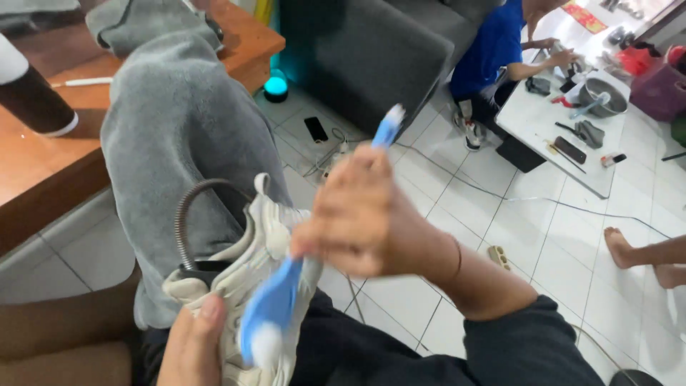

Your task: The person cleans a white sneaker by first wiping it with a gray cloth, then applying a white cleaning paste. They scrub the shoe with a blue brush dipped in soapy water, focusing on the upper and side panels. Finally, they wipe the shoe again with the cloth to remove excess foam.

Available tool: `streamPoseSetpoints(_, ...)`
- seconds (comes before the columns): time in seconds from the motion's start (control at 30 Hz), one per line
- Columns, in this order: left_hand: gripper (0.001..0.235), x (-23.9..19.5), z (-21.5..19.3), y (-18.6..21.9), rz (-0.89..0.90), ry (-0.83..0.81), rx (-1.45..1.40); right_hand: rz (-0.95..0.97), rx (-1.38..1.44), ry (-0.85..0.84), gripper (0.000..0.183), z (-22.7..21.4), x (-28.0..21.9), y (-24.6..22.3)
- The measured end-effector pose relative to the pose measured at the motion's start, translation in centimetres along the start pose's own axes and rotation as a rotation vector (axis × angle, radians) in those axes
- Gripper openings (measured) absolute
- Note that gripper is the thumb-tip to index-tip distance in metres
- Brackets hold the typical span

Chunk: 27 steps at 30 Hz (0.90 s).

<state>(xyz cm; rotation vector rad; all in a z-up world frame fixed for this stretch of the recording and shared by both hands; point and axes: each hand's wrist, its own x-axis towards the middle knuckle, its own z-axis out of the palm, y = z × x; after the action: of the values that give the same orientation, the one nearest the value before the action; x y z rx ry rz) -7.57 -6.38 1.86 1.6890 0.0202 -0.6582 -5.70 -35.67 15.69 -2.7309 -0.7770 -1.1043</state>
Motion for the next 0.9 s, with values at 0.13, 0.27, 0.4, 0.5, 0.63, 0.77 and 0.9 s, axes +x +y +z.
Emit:
streamPoseSetpoints(0.13,0.058,5.1,2.2,7.6,-0.071,0.017,0.080,0.032,0.145,-0.107,0.018,0.8,-1.5,1.6)
streamPoseSetpoints(0.27,0.048,5.4,2.5,6.3,-0.039,0.065,-0.077,0.031,0.164,-0.086,0.019,1.2,-1.0,-0.3)
streamPoseSetpoints(0.4,0.056,4.7,2.5,7.5,-0.157,0.044,0.012,0.011,0.275,-0.153,0.018,1.3,-2.2,0.3)
streamPoseSetpoints(0.5,0.068,5.4,2.2,5.9,0.103,0.001,0.052,0.114,-0.023,-0.024,0.016,0.4,-1.4,1.9)
streamPoseSetpoints(0.63,0.058,5.2,2.4,5.9,-0.061,0.095,-0.009,-0.001,0.194,-0.094,0.018,1.0,-1.3,-0.9)
streamPoseSetpoints(0.77,0.062,5.6,1.9,4.8,0.039,0.033,0.072,0.154,-0.009,-0.034,0.017,0.7,-0.9,3.3)
streamPoseSetpoints(0.9,0.056,6.7,2.0,2.6,0.126,0.016,0.053,0.077,0.175,-0.040,0.014,1.3,-0.9,-0.5)
